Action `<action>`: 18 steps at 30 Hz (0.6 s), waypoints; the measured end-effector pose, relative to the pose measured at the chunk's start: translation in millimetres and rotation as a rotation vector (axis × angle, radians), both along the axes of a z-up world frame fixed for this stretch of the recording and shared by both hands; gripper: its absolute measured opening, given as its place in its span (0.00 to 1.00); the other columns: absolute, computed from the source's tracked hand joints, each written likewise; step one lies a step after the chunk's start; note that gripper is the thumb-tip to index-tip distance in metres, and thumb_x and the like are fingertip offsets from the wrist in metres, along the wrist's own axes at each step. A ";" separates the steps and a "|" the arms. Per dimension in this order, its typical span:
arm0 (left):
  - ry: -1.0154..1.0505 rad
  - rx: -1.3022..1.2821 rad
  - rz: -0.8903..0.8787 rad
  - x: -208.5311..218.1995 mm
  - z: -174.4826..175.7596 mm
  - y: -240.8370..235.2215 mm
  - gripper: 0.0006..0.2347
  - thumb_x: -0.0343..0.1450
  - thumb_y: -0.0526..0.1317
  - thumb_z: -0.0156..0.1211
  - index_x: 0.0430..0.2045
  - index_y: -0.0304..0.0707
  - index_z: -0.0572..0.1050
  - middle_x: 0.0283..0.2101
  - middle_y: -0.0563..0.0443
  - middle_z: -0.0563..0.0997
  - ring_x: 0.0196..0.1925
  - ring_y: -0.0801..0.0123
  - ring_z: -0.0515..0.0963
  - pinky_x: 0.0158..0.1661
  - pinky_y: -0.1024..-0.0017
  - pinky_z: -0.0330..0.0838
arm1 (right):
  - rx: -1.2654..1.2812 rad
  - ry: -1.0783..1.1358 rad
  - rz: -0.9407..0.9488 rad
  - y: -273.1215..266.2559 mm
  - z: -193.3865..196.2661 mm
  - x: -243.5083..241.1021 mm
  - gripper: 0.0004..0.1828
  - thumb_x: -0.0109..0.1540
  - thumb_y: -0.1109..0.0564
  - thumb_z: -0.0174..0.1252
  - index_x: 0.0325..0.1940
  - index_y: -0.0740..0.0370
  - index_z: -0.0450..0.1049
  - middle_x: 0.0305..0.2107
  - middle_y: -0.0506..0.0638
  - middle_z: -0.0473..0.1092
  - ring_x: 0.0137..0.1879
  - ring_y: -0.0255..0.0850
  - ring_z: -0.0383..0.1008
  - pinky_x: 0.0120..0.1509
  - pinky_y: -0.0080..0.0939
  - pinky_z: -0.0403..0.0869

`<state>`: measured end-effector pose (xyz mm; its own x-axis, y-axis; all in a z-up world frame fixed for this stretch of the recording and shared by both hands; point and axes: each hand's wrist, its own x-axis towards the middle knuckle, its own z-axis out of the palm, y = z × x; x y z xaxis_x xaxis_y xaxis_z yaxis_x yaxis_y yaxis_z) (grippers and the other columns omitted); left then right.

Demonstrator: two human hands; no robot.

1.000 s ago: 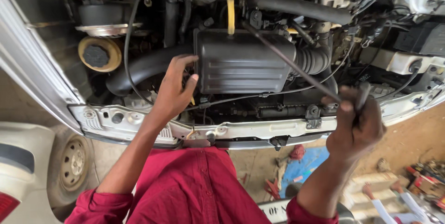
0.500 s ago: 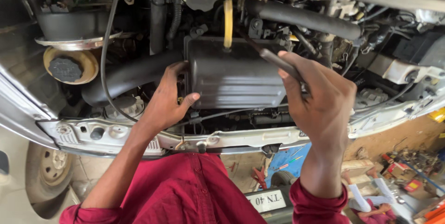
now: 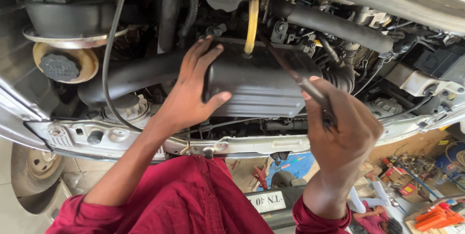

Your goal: The person works on the engine of a white car with the hood open, using a wrench to tighten or loosen bolts on the engine block. The person also uses their hands to adjust and position a black plastic engine cover.

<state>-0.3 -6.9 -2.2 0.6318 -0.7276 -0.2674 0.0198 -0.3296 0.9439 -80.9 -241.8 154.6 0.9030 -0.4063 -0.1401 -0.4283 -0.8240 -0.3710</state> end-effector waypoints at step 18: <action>-0.025 0.021 0.165 -12.7 8.6 -5.3 0.27 0.68 0.46 0.67 0.59 0.32 0.68 0.69 0.31 0.64 0.76 0.36 0.59 0.73 0.45 0.55 | -0.128 0.099 0.009 23.3 11.0 36.8 0.07 0.59 0.65 0.70 0.41 0.66 0.83 0.20 0.49 0.73 0.23 0.33 0.68 0.27 0.37 0.57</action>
<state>-13.0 -12.2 6.4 0.7490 -0.6075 -0.2643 0.0521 -0.3436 0.9377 -44.1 -218.4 165.6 0.8911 -0.4183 -0.1760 -0.4498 -0.8657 -0.2197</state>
